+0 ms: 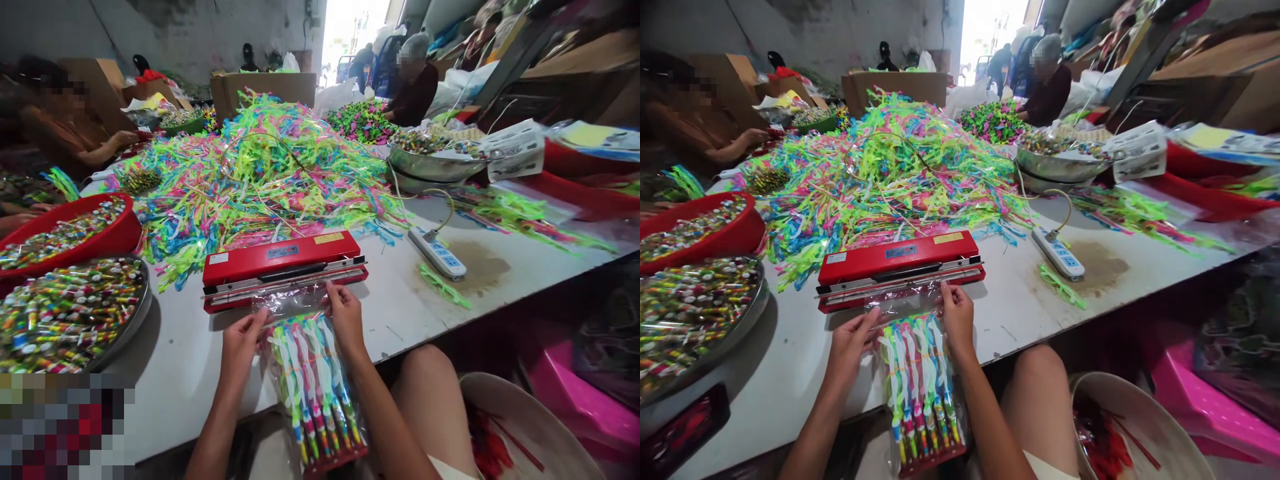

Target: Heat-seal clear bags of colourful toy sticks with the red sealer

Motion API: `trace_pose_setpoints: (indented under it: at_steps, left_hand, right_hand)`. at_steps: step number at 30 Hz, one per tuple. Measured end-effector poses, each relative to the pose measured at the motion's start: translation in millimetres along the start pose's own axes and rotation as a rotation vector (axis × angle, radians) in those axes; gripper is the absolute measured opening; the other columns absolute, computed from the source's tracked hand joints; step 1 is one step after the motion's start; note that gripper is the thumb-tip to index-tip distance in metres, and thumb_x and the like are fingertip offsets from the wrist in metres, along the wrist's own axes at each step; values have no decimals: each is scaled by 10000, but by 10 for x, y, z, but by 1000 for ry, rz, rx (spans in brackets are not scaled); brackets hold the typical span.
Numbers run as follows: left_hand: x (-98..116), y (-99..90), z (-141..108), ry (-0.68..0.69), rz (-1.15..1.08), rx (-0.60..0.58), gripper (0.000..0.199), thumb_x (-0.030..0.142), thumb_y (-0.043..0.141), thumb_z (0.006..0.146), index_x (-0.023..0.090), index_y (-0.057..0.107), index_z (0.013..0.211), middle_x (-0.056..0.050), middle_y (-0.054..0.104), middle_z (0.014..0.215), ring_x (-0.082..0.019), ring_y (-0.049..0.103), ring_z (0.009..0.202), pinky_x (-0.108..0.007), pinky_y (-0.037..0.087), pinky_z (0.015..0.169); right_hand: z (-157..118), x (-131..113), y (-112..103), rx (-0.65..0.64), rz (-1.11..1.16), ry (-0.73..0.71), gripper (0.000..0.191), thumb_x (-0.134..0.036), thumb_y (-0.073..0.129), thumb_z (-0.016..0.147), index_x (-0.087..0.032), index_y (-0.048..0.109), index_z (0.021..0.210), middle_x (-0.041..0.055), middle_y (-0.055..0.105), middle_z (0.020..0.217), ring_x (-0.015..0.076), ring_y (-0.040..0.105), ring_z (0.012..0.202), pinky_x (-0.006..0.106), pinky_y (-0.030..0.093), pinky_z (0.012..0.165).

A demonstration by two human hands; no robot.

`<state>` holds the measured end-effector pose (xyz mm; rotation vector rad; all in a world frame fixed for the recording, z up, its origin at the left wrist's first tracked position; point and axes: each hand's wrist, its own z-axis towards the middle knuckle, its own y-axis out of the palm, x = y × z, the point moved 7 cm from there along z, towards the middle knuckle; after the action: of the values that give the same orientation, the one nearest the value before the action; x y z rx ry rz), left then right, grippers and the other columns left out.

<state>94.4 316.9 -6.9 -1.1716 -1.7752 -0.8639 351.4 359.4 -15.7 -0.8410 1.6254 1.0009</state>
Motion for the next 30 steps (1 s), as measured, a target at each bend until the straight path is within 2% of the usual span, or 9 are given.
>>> trace_pose_setpoints:
  at_steps: [4,7,13,19,24,30]
  left_hand:
    - [-2,25,-18,25,-16,-2,637,622,973,642,103,850,990,-160,842,902,-263,791,704,-290,590,522]
    - [-5,32,17,29,-34,20,669,643,974,618,102,846,989,-151,836,891,-237,771,665,-276,576,501]
    - [-47,-93,37,20,42,28,686,724,919,679,105,837,964,-142,820,861,-222,756,669,-271,586,525]
    - [17,-158,39,180,192,21,539,678,864,783,144,804,825,-25,683,620,-147,623,508,-214,441,425]
    - [71,-129,88,245,177,55,490,641,831,826,153,797,792,-22,676,630,-135,611,523,-208,419,442]
    - [161,-145,200,291,169,101,484,637,824,856,153,816,841,-3,655,659,-103,525,532,-196,405,458]
  right_hand:
    - [-37,60,-101,-25,-60,16,532,-726,806,849,-205,705,891,27,695,796,161,529,599,285,423,541]
    - [-45,55,-154,-39,-138,2,543,-731,806,841,-200,726,920,19,674,761,154,501,552,284,384,500]
    - [40,78,-137,-25,-181,-49,525,-723,758,889,-201,706,880,19,662,734,169,535,580,280,410,517]
    - [3,-39,-166,16,-312,-97,516,-717,734,891,-202,705,864,33,692,753,191,564,620,304,438,577]
    - [35,-156,-172,43,-388,-152,522,-720,694,908,-203,718,840,39,701,731,204,560,650,319,421,628]
    - [96,-197,-57,77,-411,-196,494,-681,678,926,-195,728,854,59,747,811,222,617,733,330,457,713]
